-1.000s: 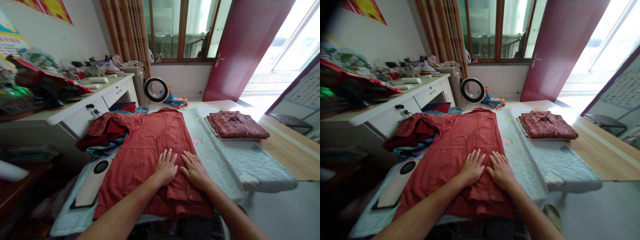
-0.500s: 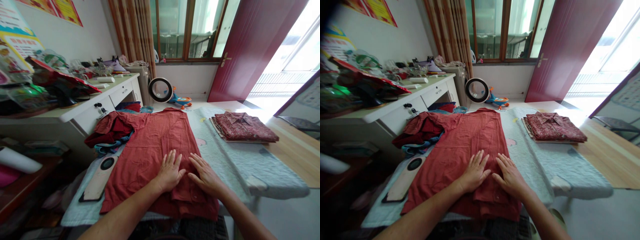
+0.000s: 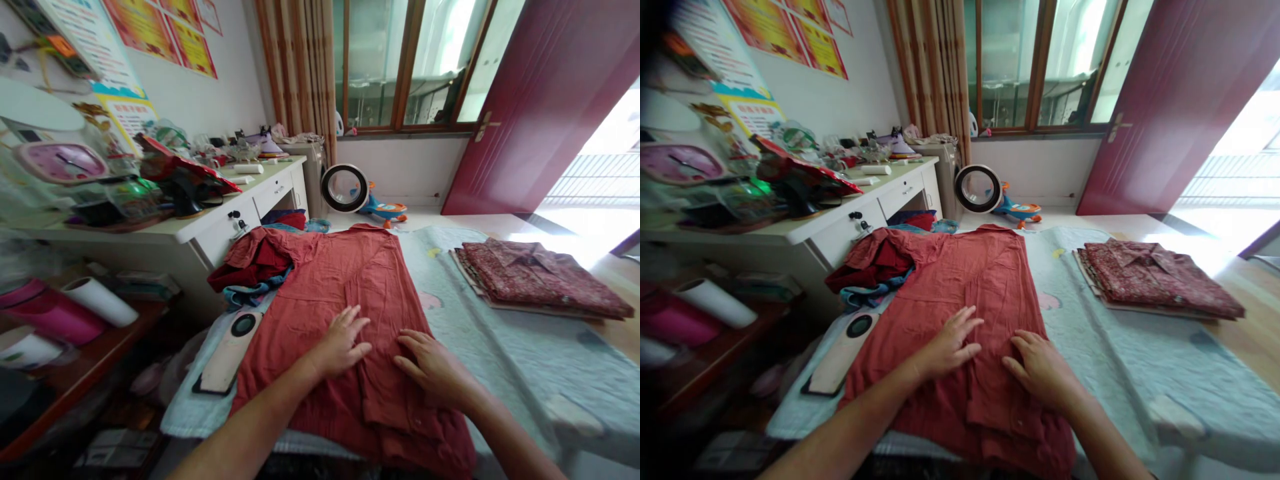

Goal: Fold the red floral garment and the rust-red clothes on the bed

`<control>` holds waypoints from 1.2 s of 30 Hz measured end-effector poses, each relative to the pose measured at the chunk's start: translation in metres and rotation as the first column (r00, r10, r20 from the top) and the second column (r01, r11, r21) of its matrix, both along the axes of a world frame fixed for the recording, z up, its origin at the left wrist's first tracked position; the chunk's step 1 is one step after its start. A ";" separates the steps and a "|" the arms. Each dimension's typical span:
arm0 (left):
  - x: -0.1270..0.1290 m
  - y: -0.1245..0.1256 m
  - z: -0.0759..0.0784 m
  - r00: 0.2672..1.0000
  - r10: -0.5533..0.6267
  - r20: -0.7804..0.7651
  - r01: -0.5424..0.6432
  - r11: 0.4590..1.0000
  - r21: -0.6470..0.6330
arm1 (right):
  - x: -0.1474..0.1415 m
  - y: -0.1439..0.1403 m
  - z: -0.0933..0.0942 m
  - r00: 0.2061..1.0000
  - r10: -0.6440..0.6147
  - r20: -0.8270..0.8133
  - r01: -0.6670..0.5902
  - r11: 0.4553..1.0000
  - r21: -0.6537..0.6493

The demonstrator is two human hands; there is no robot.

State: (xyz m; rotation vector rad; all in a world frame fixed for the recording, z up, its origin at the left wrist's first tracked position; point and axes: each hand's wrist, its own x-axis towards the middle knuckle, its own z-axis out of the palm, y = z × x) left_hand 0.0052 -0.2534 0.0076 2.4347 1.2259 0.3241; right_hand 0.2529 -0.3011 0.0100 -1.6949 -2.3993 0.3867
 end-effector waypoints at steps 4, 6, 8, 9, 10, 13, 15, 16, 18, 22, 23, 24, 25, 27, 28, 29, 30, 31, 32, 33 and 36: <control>-0.056 0.047 0.028 0.929 0.367 0.042 -0.366 0.896 0.252 | -0.016 0.037 0.024 1.000 -0.010 0.023 0.010 1.000 0.018; -0.085 0.071 0.036 0.835 0.550 0.019 -0.521 0.779 0.349 | -0.028 0.060 0.028 1.000 0.010 -0.002 -0.010 0.994 0.106; -0.110 0.091 0.042 0.721 0.693 0.010 -0.635 0.655 0.410 | -0.042 0.084 0.027 0.999 0.034 -0.037 -0.026 0.983 0.181; -0.120 0.099 0.043 0.669 0.743 0.011 -0.674 0.600 0.432 | -0.050 0.095 0.024 0.998 0.051 -0.046 -0.041 0.979 0.201; -0.129 0.107 0.044 0.618 0.786 0.015 -0.707 0.547 0.448 | -0.057 0.105 0.021 0.997 0.058 -0.050 -0.046 0.976 0.212; -0.150 0.124 0.046 0.490 0.872 0.003 -0.783 0.438 0.442 | -0.073 0.125 0.004 0.999 0.027 -0.030 -0.021 0.981 0.194; -0.161 0.133 0.046 0.438 0.898 -0.032 -0.811 0.411 0.416 | -0.080 0.128 -0.011 1.000 -0.003 -0.004 0.004 0.986 0.169; -0.165 0.137 0.047 0.426 0.903 -0.054 -0.819 0.410 0.401 | -0.081 0.127 -0.018 1.000 -0.011 0.009 0.009 0.987 0.163; -0.172 0.144 0.048 0.419 0.903 -0.098 -0.830 0.424 0.362 | -0.082 0.125 -0.029 1.000 -0.019 0.022 0.015 0.987 0.163; -0.174 0.149 0.054 0.412 0.908 -0.083 -0.856 0.416 0.307 | -0.081 0.121 -0.037 1.000 -0.028 0.007 0.027 0.986 0.166; -0.172 0.149 0.057 0.417 0.908 -0.048 -0.853 0.409 0.326 | -0.080 0.122 -0.037 1.000 -0.031 0.000 0.030 0.986 0.163; -0.168 0.147 0.059 0.431 0.902 -0.004 -0.842 0.404 0.356 | -0.080 0.122 -0.037 0.999 -0.033 -0.008 0.034 0.987 0.159; -0.163 0.146 0.062 0.460 0.887 0.043 -0.825 0.409 0.391 | -0.080 0.123 -0.036 0.999 -0.033 -0.017 0.036 0.987 0.157; -0.148 0.142 0.066 0.547 0.827 0.128 -0.775 0.443 0.450 | -0.080 0.124 -0.035 0.999 -0.032 -0.035 0.038 0.987 0.159; -0.139 0.140 0.066 0.601 0.782 0.162 -0.743 0.473 0.474 | -0.079 0.124 -0.035 0.999 -0.031 -0.044 0.038 0.986 0.161; -0.129 0.138 0.066 0.659 0.728 0.190 -0.703 0.507 0.499 | -0.079 0.125 -0.036 0.998 -0.028 -0.053 0.037 0.986 0.164; -0.118 0.136 0.064 0.715 0.666 0.212 -0.658 0.539 0.525 | -0.078 0.125 -0.037 0.998 -0.025 -0.065 0.035 0.985 0.167; -0.106 0.133 0.061 0.771 0.596 0.224 -0.604 0.574 0.553 | -0.077 0.125 -0.038 0.996 -0.019 -0.082 0.033 0.984 0.172; -0.094 0.129 0.057 0.825 0.520 0.221 -0.541 0.614 0.574 | -0.076 0.126 -0.040 0.994 -0.013 -0.107 0.032 0.983 0.179; -0.082 0.124 0.051 0.867 0.452 0.210 -0.482 0.651 0.587 | -0.075 0.127 -0.043 0.990 -0.007 -0.143 0.034 0.982 0.186; -0.049 0.102 0.032 0.960 0.264 0.095 -0.271 0.787 0.554 | -0.070 0.132 -0.054 0.939 -0.035 -0.342 0.113 0.971 0.209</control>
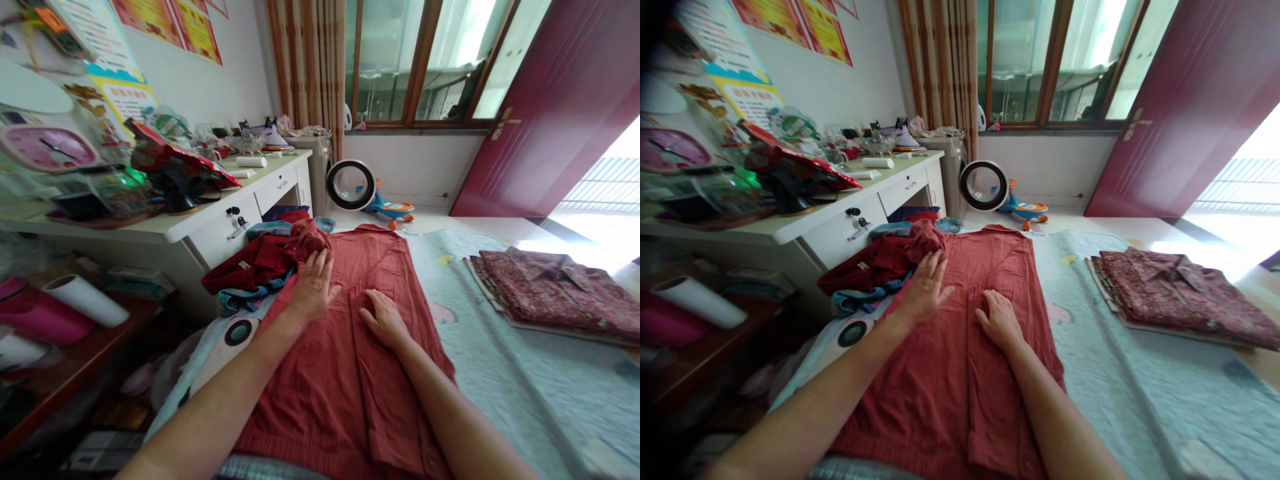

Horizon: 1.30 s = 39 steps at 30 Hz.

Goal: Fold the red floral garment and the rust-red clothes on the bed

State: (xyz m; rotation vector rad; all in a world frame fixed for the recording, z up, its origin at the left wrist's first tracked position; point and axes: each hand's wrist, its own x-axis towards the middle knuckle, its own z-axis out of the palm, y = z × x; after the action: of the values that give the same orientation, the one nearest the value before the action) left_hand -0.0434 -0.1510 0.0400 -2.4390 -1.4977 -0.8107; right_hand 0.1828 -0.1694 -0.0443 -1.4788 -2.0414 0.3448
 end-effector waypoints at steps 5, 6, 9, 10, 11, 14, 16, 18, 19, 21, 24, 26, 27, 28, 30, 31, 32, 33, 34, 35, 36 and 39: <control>0.022 -0.038 -0.026 0.917 -0.380 -0.118 0.322 0.882 -0.343 | 0.007 0.010 -0.016 0.915 -0.124 -0.383 0.156 0.986 0.053; 0.020 -0.044 -0.029 0.909 -0.405 -0.104 0.341 0.862 -0.375 | 0.008 0.011 -0.017 0.907 -0.126 -0.401 0.165 0.984 0.063; -0.002 -0.053 -0.032 0.950 -0.308 -0.055 0.267 0.888 -0.375 | 0.007 0.011 -0.015 0.927 -0.094 -0.362 0.142 0.984 0.109; -0.013 -0.055 -0.033 0.971 -0.234 -0.051 0.200 0.910 -0.363 | 0.006 0.011 -0.013 0.937 -0.079 -0.339 0.127 0.985 0.121; -0.024 -0.056 -0.033 0.988 -0.146 -0.059 0.116 0.929 -0.352 | 0.005 0.011 -0.011 0.944 -0.069 -0.322 0.115 0.985 0.127; -0.058 -0.063 -0.033 0.985 0.092 -0.148 -0.136 0.936 -0.324 | 0.003 0.012 -0.001 0.939 -0.099 -0.330 0.133 0.988 0.084; -0.075 -0.069 -0.034 0.957 0.192 -0.219 -0.256 0.912 -0.319 | 0.003 0.015 0.009 0.940 -0.143 -0.309 0.159 0.987 0.028; -0.083 -0.076 -0.034 0.929 0.247 -0.274 -0.333 0.882 -0.334 | 0.002 0.020 0.023 0.966 -0.154 -0.209 0.152 0.988 -0.027; -0.085 -0.078 -0.033 0.919 0.262 -0.296 -0.358 0.868 -0.344 | 0.001 0.023 0.031 0.980 -0.142 -0.141 0.136 0.989 -0.055; -0.084 -0.080 -0.030 0.901 0.286 -0.326 -0.399 0.842 -0.363 | -0.001 0.029 0.045 0.995 -0.099 -0.027 0.096 0.989 -0.115; -0.081 -0.076 -0.024 0.874 0.333 -0.353 -0.458 0.806 -0.374 | -0.005 0.039 0.061 0.998 -0.050 0.035 0.055 0.985 -0.162; -0.080 -0.070 -0.019 0.865 0.353 -0.356 -0.482 0.783 -0.393 | -0.003 0.043 0.068 0.998 -0.057 -0.011 0.054 0.987 -0.153; -0.081 -0.068 -0.017 0.868 0.352 -0.350 -0.479 0.776 -0.411 | 0.000 0.044 0.070 0.995 -0.073 -0.061 0.063 0.987 -0.146; -0.083 -0.066 -0.015 0.878 0.338 -0.339 -0.464 0.773 -0.433 | 0.004 0.045 0.073 0.988 -0.093 -0.126 0.074 0.987 -0.146; -0.087 -0.066 -0.011 0.910 0.275 -0.311 -0.400 0.780 -0.481 | 0.014 0.044 0.076 0.947 -0.136 -0.290 0.088 0.981 -0.172; -0.090 -0.067 -0.009 0.925 0.235 -0.298 -0.361 0.788 -0.500 | 0.019 0.043 0.077 0.911 -0.160 -0.381 0.091 0.977 -0.194; -0.092 -0.069 -0.008 0.939 0.193 -0.285 -0.320 0.795 -0.515 | 0.024 0.042 0.077 0.864 -0.183 -0.470 0.089 0.973 -0.215; -0.095 -0.071 -0.007 0.950 0.155 -0.272 -0.282 0.799 -0.532 | 0.028 0.040 0.077 0.811 -0.205 -0.547 0.085 0.968 -0.236; -0.097 -0.074 -0.006 0.959 0.122 -0.254 -0.247 0.797 -0.550 | 0.031 0.039 0.077 0.760 -0.228 -0.608 0.085 0.963 -0.255; -0.099 -0.077 -0.005 0.968 0.095 -0.233 -0.215 0.792 -0.571 | 0.033 0.037 0.076 0.715 -0.251 -0.653 0.084 0.958 -0.276; -0.099 -0.079 -0.003 0.976 0.071 -0.207 -0.183 0.785 -0.592 | 0.035 0.037 0.074 0.676 -0.270 -0.685 0.077 0.951 -0.299; -0.096 -0.081 0.002 0.993 0.020 -0.113 -0.086 0.780 -0.620 | 0.038 0.037 0.072 0.615 -0.306 -0.727 0.057 0.937 -0.346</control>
State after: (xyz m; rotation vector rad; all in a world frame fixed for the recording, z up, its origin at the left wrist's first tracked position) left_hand -0.1399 -0.2324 0.0424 -2.7930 -2.0365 -0.1647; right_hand 0.2204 -0.1328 0.0276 -1.3393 -1.1482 1.0395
